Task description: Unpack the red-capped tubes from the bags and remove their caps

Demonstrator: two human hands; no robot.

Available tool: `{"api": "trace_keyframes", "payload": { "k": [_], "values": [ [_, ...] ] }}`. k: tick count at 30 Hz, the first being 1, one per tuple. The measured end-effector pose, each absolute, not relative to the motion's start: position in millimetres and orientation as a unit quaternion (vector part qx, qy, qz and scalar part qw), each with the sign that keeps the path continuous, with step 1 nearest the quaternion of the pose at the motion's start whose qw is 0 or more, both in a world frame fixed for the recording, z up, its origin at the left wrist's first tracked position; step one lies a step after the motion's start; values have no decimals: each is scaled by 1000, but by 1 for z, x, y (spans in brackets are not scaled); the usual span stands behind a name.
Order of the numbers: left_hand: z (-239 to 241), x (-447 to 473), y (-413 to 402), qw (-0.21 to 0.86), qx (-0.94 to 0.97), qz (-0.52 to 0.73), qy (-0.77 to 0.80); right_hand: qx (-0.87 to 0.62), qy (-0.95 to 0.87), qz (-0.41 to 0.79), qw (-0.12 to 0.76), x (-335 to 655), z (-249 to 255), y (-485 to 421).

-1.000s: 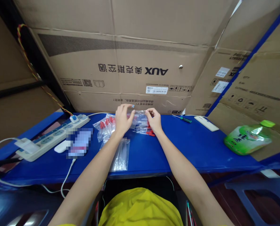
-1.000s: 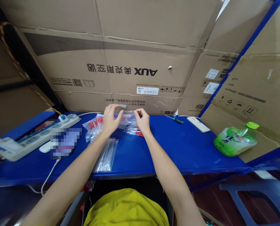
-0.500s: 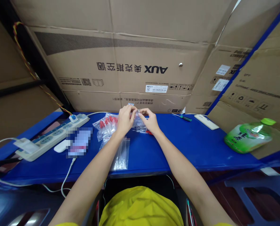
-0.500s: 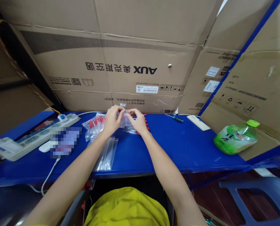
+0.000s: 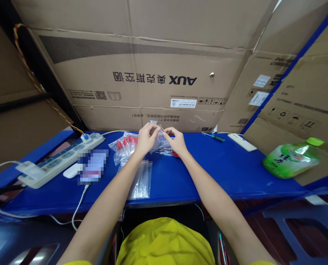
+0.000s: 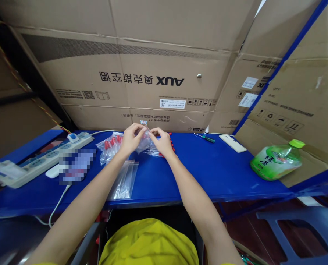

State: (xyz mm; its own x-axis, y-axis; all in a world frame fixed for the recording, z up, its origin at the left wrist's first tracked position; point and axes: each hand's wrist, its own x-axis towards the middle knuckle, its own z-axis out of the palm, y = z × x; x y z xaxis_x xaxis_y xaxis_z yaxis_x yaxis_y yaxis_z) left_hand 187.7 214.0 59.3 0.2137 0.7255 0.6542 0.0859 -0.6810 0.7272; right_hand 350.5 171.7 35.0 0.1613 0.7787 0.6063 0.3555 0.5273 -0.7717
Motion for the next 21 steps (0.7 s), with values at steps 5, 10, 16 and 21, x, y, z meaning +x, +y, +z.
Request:
{"api": "trace_keyframes", "payload": {
  "k": [5, 10, 16, 21],
  "values": [
    [59, 189, 214, 307, 715, 562, 280, -455, -622, 195, 607, 353, 34, 175],
    [60, 191, 212, 327, 707, 560, 283, -443, -621, 216, 610, 354, 32, 177],
    [59, 189, 216, 318, 736, 518, 296, -438, -619, 228, 611, 355, 32, 177],
    [58, 183, 222, 365, 757, 452, 299, -433, -624, 232, 607, 356, 32, 177]
  ]
}}
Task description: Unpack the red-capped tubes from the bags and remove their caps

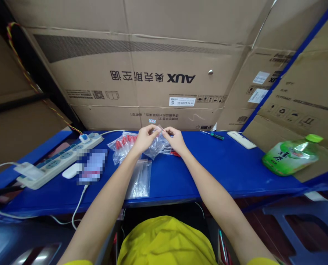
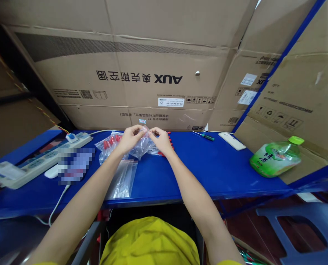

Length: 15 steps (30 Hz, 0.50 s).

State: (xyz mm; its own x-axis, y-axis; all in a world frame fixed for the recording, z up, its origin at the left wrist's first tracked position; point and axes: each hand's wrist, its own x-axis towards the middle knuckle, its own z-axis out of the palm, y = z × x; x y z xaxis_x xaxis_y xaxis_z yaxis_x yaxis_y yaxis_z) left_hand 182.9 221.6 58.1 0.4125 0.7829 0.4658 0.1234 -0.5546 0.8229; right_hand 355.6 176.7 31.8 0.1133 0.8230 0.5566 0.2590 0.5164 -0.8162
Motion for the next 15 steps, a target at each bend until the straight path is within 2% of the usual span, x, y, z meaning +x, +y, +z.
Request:
{"api": "trace_keyframes", "payload": {
  "k": [3, 8, 15],
  "values": [
    [58, 181, 223, 395, 753, 441, 287, -427, -620, 241, 612, 355, 31, 177],
    [57, 179, 229, 404, 697, 513, 297, -434, -602, 264, 616, 355, 31, 179],
    [55, 176, 232, 359, 689, 548, 312, -416, -564, 292, 651, 357, 32, 181]
  ]
}}
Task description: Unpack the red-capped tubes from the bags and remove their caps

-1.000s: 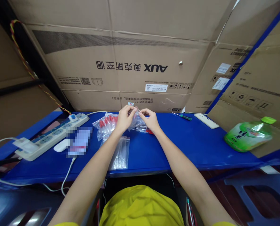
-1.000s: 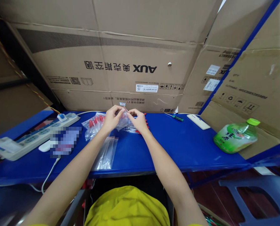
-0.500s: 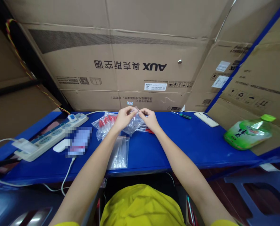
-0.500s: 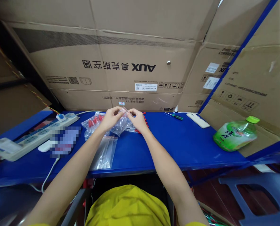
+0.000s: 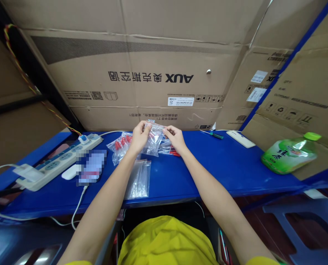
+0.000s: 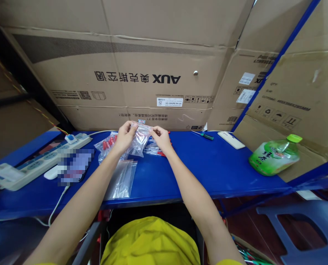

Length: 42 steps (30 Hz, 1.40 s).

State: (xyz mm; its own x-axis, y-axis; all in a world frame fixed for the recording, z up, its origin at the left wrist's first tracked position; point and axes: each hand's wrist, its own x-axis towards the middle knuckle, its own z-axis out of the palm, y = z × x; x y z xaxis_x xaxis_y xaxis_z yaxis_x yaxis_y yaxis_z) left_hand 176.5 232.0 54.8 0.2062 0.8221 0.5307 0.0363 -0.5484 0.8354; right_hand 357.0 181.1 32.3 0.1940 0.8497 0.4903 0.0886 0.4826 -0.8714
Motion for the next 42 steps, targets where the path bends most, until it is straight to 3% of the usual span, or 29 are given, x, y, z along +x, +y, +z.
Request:
{"api": "trace_keyframes", "payload": {
  "k": [12, 28, 35, 42],
  "values": [
    [53, 180, 232, 339, 696, 548, 317, -405, -538, 315, 669, 355, 33, 181],
    [58, 179, 225, 460, 708, 467, 264, -394, -553, 449, 581, 351, 37, 170],
    [65, 173, 219, 525, 678, 430, 281, -411, -566, 428, 572, 352, 38, 170],
    [58, 173, 223, 523, 695, 405, 283, -385, -599, 415, 567, 350, 37, 168]
  ]
}}
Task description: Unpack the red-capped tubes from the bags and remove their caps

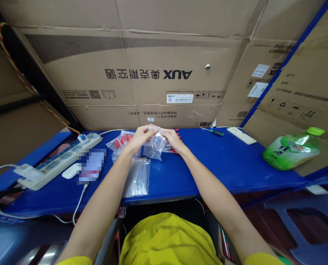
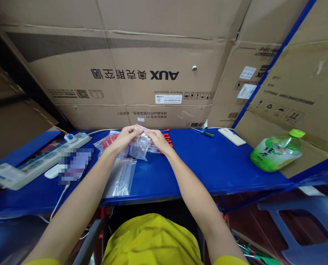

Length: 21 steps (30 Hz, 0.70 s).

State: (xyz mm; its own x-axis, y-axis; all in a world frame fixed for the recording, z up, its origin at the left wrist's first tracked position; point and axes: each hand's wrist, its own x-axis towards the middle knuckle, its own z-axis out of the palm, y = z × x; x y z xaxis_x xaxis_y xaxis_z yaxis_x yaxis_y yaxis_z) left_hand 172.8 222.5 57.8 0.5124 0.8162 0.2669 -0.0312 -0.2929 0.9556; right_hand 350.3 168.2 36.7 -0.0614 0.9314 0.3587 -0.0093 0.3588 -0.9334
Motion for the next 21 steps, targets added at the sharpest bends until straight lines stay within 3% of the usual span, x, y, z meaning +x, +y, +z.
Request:
{"api": "trace_keyframes", "payload": {
  "k": [7, 21],
  "values": [
    [59, 176, 217, 491, 723, 407, 268, -367, -627, 372, 578, 349, 41, 165],
    [76, 151, 228, 470, 710, 427, 305, -398, -591, 407, 572, 341, 39, 166]
  ]
}}
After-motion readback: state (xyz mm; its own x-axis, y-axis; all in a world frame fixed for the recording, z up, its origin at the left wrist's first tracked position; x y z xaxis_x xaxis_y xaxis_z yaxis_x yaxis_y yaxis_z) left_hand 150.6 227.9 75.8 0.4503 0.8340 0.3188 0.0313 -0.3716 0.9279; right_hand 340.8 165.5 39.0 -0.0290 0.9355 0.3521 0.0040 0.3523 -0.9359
